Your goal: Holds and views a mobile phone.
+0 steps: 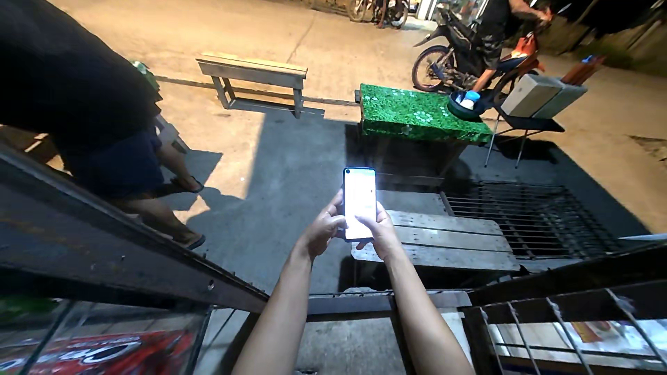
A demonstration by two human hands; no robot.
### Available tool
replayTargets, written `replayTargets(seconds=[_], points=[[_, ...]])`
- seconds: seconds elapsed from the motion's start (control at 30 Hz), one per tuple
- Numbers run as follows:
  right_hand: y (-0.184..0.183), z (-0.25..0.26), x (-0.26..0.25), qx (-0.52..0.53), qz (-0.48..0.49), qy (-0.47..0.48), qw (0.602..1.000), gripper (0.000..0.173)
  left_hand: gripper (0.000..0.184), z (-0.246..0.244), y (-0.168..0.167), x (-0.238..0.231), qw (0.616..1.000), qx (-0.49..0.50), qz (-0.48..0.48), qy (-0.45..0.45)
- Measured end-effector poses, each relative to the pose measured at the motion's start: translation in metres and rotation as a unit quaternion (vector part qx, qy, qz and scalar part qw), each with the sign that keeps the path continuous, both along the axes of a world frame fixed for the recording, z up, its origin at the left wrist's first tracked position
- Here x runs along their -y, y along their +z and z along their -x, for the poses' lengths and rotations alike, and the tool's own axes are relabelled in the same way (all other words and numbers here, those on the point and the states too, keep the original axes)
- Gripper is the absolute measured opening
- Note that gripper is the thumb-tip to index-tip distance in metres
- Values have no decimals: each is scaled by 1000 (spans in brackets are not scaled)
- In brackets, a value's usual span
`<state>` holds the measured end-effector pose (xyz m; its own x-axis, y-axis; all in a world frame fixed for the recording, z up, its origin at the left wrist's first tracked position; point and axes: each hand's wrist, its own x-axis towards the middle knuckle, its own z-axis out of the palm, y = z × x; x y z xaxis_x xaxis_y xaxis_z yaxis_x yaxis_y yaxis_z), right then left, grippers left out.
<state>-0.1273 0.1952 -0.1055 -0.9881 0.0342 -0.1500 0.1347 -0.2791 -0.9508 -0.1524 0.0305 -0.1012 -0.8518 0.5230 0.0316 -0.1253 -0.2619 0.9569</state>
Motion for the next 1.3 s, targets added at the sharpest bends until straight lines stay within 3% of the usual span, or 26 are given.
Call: replayTargets(seconds=[0.53,1.2,1.3], points=[[-3,-4,-9,-28,59,87,994,46,74,-2,1,-1,999,5,26,47],[-1,1,-6,8,30,16,999,35,80,2,-3,1,1000,-14,2,0],[-1,1,-9,2,42,50,998,48,75,3,-4,0,1000,-10,6,12]])
